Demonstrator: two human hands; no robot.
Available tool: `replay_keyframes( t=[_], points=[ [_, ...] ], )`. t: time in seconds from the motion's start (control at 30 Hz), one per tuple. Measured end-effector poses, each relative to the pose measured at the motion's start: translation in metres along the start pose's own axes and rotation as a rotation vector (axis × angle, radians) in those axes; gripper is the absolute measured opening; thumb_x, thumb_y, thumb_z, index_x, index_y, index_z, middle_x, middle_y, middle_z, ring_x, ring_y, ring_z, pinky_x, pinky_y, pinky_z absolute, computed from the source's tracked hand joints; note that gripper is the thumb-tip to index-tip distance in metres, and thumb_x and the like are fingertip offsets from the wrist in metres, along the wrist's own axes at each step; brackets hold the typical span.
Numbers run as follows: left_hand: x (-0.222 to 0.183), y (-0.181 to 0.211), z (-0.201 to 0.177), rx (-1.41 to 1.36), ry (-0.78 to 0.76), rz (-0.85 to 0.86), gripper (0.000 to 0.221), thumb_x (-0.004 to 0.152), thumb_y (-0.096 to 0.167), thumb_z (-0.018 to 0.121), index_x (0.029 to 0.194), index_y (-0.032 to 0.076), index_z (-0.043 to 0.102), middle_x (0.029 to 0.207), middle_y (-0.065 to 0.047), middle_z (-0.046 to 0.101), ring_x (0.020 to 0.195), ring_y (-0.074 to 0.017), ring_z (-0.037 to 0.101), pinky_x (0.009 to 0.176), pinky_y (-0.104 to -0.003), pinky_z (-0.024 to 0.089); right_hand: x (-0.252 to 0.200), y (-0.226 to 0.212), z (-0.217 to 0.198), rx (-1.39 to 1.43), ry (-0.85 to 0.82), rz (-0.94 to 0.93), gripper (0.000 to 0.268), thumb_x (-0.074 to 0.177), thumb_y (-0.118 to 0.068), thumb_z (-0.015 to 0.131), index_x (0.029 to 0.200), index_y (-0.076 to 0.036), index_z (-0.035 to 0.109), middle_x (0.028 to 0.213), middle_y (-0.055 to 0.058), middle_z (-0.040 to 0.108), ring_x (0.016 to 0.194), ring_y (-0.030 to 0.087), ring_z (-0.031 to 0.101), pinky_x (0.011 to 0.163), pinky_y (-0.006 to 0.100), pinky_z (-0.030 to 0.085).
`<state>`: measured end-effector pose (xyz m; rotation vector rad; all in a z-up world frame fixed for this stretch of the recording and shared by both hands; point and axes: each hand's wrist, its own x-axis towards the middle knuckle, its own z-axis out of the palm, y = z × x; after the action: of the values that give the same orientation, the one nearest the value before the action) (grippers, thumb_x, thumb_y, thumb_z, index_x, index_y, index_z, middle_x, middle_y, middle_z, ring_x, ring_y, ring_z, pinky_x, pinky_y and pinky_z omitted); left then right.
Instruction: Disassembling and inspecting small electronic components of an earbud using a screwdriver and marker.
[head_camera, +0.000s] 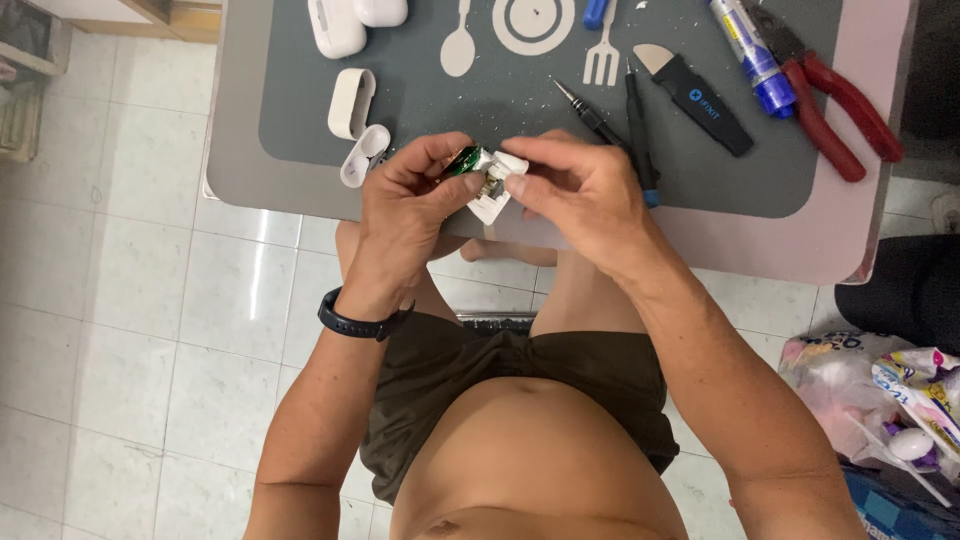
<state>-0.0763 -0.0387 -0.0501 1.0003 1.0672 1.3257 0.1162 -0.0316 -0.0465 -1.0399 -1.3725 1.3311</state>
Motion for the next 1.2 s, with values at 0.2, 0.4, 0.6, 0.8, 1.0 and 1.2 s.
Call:
replay_keyframes(
  t=[0.2,0.4,0.6,0.8,1.0,1.2],
  points=[
    [-0.002,0.008,0.001,0.018,-0.008,0.075,0.036,0.082,-0.011,0.083,0.116,-0.007,0.071,0.090,-0.012,0.074,0.086,-0.0108,0.069,0.079,-0.025,0.060,-0.007,0.004,0.002,0.280,-0.038,0.039,0.044,0.093,-0.002,0.070,0.135,0.009,0.061,0.105,0.024,0.072,0.086,0.028,0.075,0.065,0.037,0.067],
    [-0.009,0.011,0.006,0.199,-0.048,0.202,0.031,0.084,-0.008,0.082,0.113,0.000,0.073,0.098,-0.008,0.075,0.094,-0.0093,0.070,0.087,-0.026,0.060,-0.018,0.033,0.004,0.259,0.064,-0.124,0.044,0.088,0.007,0.079,0.129,0.011,0.063,0.106,0.024,0.074,0.089,0.025,0.074,0.071,0.039,0.068],
    [-0.014,0.014,0.012,0.254,-0.087,0.299,0.028,0.087,-0.007,0.079,0.111,0.005,0.072,0.107,-0.010,0.075,0.100,-0.0131,0.070,0.089,-0.030,0.059,-0.022,0.040,0.005,0.221,0.125,-0.231,0.039,0.084,0.011,0.081,0.120,0.013,0.066,0.101,0.023,0.075,0.089,0.023,0.074,0.074,0.035,0.067],
    [-0.019,0.022,0.019,0.491,-0.072,0.428,0.023,0.089,-0.005,0.079,0.108,0.005,0.070,0.112,-0.014,0.073,0.099,-0.0244,0.073,0.086,-0.037,0.060,-0.024,0.025,0.012,0.108,0.188,-0.351,0.036,0.081,0.013,0.085,0.114,0.011,0.071,0.100,0.020,0.074,0.091,0.022,0.074,0.076,0.033,0.066],
    [-0.009,0.012,0.010,0.426,-0.080,0.285,0.026,0.087,0.001,0.083,0.111,0.005,0.073,0.100,-0.011,0.075,0.089,-0.0149,0.069,0.079,-0.032,0.061,-0.025,0.034,0.010,0.136,0.218,-0.272,0.037,0.084,0.012,0.081,0.119,0.007,0.070,0.099,0.021,0.074,0.085,0.023,0.073,0.072,0.035,0.067],
    [0.009,0.053,0.021,0.353,-0.152,-0.018,0.031,0.090,0.010,0.078,0.118,-0.001,0.071,0.078,-0.010,0.072,0.063,-0.0103,0.067,0.055,-0.024,0.063,-0.015,0.006,0.001,0.326,0.211,0.054,0.040,0.093,-0.006,0.070,0.130,0.007,0.063,0.097,0.022,0.074,0.073,0.028,0.075,0.057,0.032,0.062]
  ],
)
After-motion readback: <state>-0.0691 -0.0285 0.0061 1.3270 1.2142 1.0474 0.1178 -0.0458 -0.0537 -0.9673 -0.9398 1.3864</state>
